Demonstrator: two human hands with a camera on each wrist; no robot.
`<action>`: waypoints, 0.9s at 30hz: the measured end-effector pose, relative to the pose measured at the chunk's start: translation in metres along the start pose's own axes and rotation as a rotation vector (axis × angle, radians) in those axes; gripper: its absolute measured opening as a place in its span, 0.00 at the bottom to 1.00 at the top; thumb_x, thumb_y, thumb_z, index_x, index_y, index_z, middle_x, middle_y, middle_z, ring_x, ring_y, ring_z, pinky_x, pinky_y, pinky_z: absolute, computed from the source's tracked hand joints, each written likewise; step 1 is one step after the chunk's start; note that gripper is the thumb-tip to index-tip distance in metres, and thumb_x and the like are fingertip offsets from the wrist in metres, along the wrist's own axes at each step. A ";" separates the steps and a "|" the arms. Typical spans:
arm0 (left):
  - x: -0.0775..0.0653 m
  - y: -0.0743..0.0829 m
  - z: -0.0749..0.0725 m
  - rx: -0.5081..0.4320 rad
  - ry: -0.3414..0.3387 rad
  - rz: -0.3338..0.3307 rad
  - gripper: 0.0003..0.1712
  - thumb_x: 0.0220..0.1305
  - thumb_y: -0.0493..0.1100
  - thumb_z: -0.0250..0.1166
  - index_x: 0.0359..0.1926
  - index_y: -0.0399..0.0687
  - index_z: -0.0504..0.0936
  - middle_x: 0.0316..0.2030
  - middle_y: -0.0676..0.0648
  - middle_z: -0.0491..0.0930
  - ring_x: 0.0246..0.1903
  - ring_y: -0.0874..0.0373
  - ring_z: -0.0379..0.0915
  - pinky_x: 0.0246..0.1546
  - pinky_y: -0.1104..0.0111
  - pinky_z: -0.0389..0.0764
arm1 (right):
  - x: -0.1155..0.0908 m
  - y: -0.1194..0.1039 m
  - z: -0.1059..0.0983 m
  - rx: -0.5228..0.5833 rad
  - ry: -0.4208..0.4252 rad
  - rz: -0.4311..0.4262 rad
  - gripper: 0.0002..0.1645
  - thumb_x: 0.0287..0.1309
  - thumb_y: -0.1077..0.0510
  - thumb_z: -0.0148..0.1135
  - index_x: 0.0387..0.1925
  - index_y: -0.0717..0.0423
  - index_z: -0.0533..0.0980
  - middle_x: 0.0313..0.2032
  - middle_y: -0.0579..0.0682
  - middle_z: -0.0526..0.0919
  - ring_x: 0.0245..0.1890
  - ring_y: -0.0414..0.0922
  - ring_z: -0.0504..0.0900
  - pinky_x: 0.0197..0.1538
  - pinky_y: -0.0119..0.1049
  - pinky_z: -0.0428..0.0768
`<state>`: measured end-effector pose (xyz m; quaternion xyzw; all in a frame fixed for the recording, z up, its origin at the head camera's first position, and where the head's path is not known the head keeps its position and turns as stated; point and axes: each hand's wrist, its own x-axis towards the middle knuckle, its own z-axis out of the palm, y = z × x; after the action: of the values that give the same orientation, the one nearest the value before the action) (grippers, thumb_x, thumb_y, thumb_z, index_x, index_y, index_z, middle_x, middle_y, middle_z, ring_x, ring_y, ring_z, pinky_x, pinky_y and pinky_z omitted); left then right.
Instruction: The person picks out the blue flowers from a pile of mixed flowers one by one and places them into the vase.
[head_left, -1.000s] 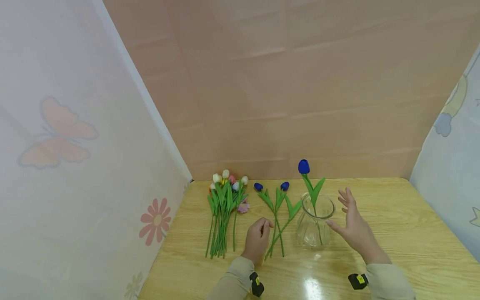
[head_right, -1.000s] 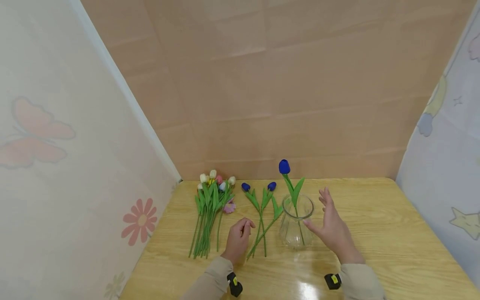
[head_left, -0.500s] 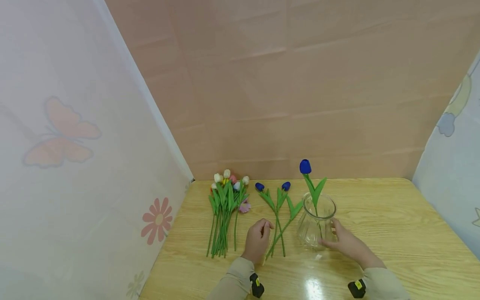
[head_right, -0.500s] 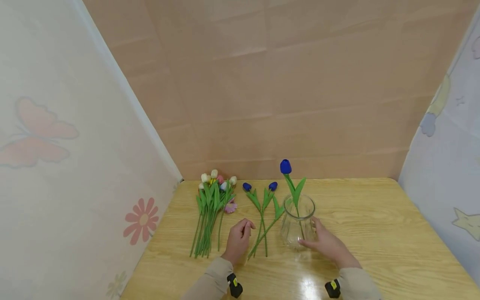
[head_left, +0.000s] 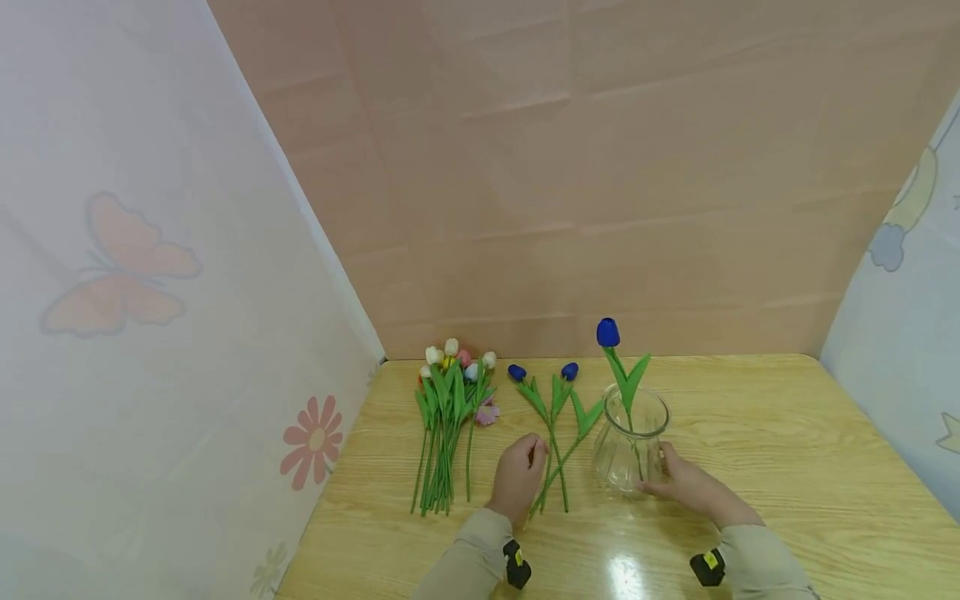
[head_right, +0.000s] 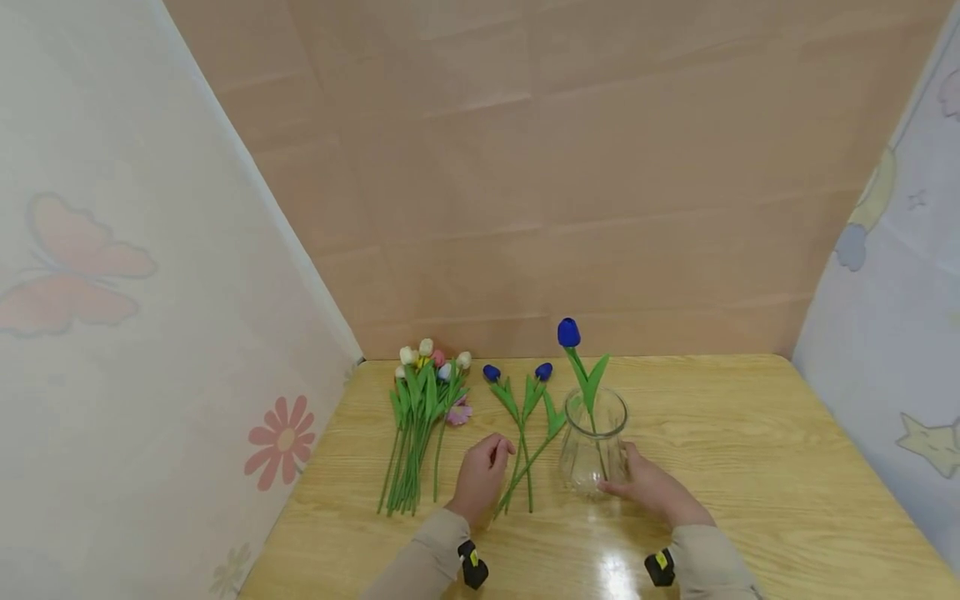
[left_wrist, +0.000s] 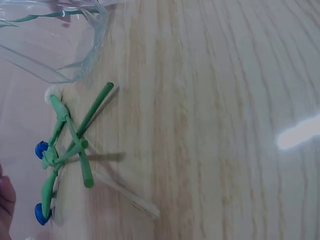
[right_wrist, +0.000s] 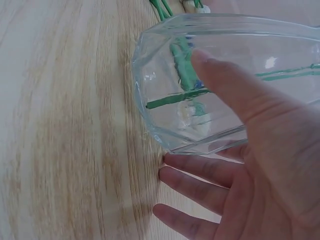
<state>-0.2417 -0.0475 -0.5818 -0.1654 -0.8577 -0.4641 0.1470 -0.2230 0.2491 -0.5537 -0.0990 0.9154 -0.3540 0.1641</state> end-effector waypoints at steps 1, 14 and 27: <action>0.001 0.001 0.001 0.020 -0.014 -0.014 0.15 0.74 0.43 0.52 0.30 0.50 0.79 0.19 0.56 0.70 0.15 0.71 0.55 0.18 0.77 0.64 | 0.000 0.000 0.000 0.002 -0.001 0.000 0.62 0.61 0.40 0.61 0.68 0.79 0.38 0.57 0.85 0.62 0.59 0.76 0.65 0.59 0.67 0.65; -0.005 0.000 0.021 0.494 -0.193 -0.227 0.08 0.65 0.46 0.64 0.37 0.47 0.78 0.30 0.51 0.75 0.20 0.66 0.68 0.18 0.75 0.69 | 0.000 0.000 0.001 0.015 -0.008 0.005 0.62 0.60 0.41 0.62 0.68 0.79 0.38 0.58 0.86 0.61 0.59 0.77 0.64 0.59 0.68 0.64; -0.001 -0.012 0.034 0.542 -0.228 -0.334 0.14 0.65 0.54 0.63 0.34 0.50 0.75 0.28 0.52 0.73 0.20 0.61 0.69 0.18 0.69 0.69 | 0.001 0.001 0.000 0.006 -0.017 0.012 0.63 0.60 0.39 0.62 0.68 0.79 0.37 0.58 0.85 0.61 0.60 0.77 0.64 0.59 0.68 0.64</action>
<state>-0.2497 -0.0251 -0.6094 -0.0281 -0.9760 -0.2156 0.0107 -0.2241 0.2492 -0.5546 -0.0959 0.9136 -0.3546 0.1744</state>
